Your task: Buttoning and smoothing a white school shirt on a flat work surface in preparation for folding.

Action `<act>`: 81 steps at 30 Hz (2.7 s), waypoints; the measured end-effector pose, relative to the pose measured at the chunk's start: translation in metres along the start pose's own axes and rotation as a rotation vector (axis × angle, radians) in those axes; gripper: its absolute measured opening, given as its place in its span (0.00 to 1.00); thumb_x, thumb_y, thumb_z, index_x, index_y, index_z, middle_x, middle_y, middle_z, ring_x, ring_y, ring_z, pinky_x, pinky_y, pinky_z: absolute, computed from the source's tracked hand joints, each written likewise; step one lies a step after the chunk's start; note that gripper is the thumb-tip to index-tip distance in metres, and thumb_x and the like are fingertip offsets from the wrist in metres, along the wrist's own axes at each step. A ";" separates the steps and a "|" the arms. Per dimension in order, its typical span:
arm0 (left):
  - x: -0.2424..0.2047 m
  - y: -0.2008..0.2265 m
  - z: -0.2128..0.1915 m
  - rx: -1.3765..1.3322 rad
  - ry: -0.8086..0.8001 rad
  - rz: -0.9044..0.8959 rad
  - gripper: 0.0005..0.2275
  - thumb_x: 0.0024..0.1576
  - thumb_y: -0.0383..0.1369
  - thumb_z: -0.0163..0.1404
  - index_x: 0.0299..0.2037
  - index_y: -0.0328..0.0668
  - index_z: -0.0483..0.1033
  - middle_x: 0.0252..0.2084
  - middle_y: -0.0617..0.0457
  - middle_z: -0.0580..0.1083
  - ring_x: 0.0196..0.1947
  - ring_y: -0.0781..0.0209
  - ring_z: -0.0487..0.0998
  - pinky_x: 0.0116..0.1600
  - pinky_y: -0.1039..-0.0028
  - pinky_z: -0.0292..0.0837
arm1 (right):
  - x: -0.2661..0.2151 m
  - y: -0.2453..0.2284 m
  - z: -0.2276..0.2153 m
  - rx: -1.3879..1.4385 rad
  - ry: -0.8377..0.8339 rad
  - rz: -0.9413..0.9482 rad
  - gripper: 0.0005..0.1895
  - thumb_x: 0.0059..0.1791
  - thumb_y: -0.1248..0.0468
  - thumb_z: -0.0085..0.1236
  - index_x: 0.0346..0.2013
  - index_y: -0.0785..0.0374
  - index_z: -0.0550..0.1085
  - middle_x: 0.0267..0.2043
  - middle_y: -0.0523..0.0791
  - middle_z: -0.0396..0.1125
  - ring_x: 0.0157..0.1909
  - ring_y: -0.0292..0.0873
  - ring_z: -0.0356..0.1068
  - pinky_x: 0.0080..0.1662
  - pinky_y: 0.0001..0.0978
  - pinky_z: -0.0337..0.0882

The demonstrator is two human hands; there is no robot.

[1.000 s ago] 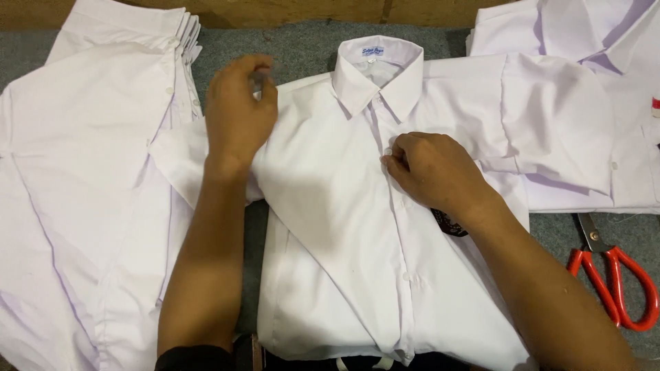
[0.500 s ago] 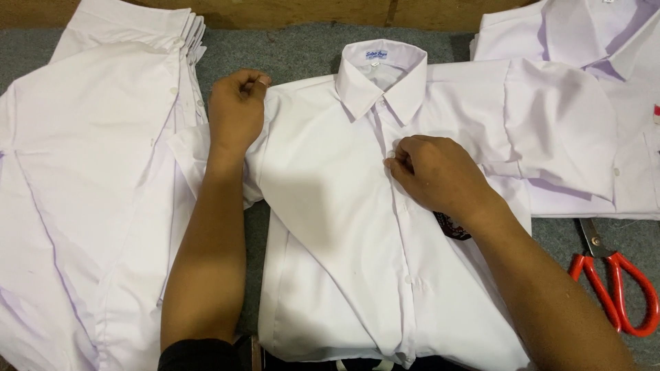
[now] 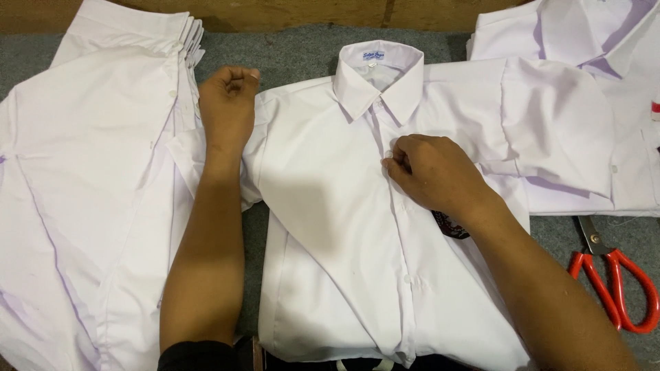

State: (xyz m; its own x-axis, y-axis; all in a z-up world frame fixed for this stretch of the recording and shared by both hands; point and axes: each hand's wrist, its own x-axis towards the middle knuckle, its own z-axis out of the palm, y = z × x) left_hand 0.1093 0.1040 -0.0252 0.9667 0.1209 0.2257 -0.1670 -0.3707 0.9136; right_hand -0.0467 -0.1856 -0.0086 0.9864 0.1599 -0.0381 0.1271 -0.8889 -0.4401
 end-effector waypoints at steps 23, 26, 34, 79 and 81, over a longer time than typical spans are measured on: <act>0.071 -0.031 0.038 0.320 0.076 0.268 0.09 0.61 0.33 0.55 0.29 0.45 0.83 0.22 0.62 0.73 0.24 0.65 0.70 0.30 0.68 0.65 | 0.004 -0.012 -0.014 0.110 -0.093 0.159 0.17 0.53 0.55 0.53 0.22 0.59 0.67 0.21 0.40 0.67 0.27 0.42 0.65 0.33 0.37 0.62; 0.081 -0.032 0.038 0.289 0.098 0.351 0.05 0.61 0.29 0.53 0.37 0.43 0.83 0.32 0.56 0.76 0.33 0.63 0.76 0.38 0.71 0.71 | 0.008 -0.007 -0.012 0.092 -0.079 0.134 0.19 0.53 0.55 0.53 0.21 0.58 0.64 0.19 0.40 0.64 0.26 0.43 0.64 0.32 0.37 0.61; 0.088 -0.040 0.040 0.679 -0.068 0.160 0.38 0.49 0.15 0.43 0.74 0.43 0.51 0.74 0.52 0.64 0.67 0.43 0.60 0.64 0.51 0.52 | 0.009 -0.011 -0.015 0.102 -0.078 0.128 0.16 0.52 0.54 0.53 0.23 0.58 0.68 0.21 0.38 0.68 0.27 0.42 0.67 0.33 0.37 0.62; -0.074 0.082 0.092 0.490 -0.692 0.528 0.23 0.67 0.34 0.46 0.72 0.39 0.59 0.66 0.39 0.63 0.62 0.43 0.67 0.62 0.55 0.61 | 0.005 -0.005 -0.019 0.201 -0.053 0.064 0.15 0.55 0.60 0.49 0.37 0.69 0.77 0.28 0.55 0.73 0.35 0.56 0.76 0.40 0.45 0.75; -0.075 0.075 0.095 0.564 -0.690 0.568 0.24 0.68 0.36 0.43 0.74 0.41 0.56 0.67 0.41 0.63 0.61 0.47 0.66 0.59 0.58 0.61 | 0.007 -0.004 -0.016 0.186 -0.048 0.071 0.15 0.55 0.60 0.49 0.37 0.68 0.78 0.28 0.55 0.73 0.34 0.56 0.76 0.39 0.45 0.75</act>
State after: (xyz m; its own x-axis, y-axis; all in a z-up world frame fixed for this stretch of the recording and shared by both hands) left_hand 0.0428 -0.0202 -0.0054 0.7051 -0.6890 0.1676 -0.6865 -0.6041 0.4047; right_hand -0.0392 -0.1873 0.0073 0.9855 0.1240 -0.1154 0.0318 -0.8046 -0.5930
